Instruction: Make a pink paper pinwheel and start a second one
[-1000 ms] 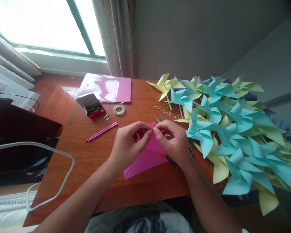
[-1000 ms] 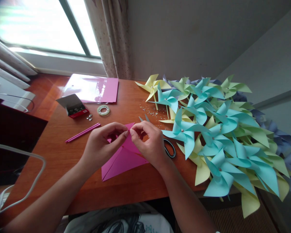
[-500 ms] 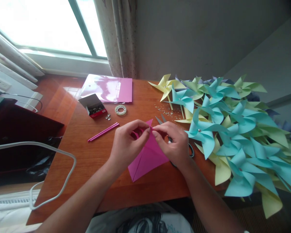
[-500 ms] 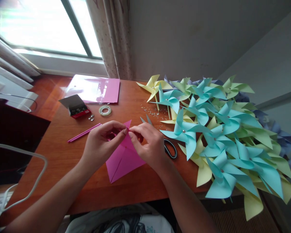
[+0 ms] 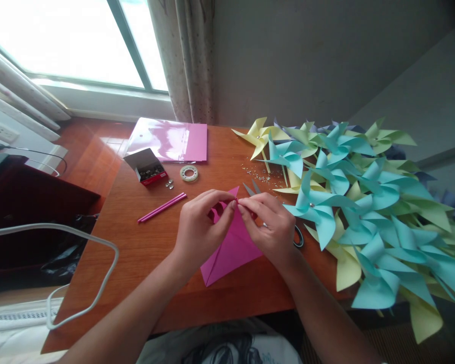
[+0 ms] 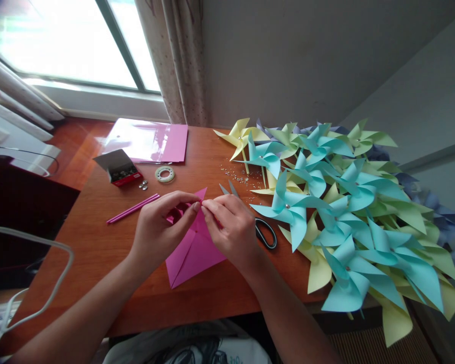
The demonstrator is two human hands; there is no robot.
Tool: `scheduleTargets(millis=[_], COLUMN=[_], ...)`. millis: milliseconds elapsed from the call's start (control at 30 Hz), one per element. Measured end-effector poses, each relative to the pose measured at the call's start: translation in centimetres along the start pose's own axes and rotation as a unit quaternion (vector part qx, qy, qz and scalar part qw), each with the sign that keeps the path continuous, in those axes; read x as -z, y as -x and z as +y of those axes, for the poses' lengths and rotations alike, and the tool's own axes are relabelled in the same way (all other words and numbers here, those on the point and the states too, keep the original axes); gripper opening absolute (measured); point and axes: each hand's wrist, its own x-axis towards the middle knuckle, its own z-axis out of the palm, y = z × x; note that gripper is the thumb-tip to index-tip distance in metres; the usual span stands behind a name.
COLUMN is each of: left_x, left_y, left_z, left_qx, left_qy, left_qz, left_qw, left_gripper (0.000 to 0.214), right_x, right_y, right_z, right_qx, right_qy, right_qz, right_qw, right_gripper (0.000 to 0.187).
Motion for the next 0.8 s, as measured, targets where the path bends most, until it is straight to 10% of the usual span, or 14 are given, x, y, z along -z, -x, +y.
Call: scheduleTargets(millis=[800], left_x=[0.1], left_y=[0.0], left_z=[0.3], left_qx=[0.002], left_qy=[0.064], left_qz=[-0.067], left_qw=[0.996], left_gripper=[0.013], right_x=[1.5], right_y=[-1.2], right_z=[-0.3], right_qx=[-0.196], right_qy=[-0.185], right_qz=[-0.061], right_qw=[0.961], right_gripper=[0.005])
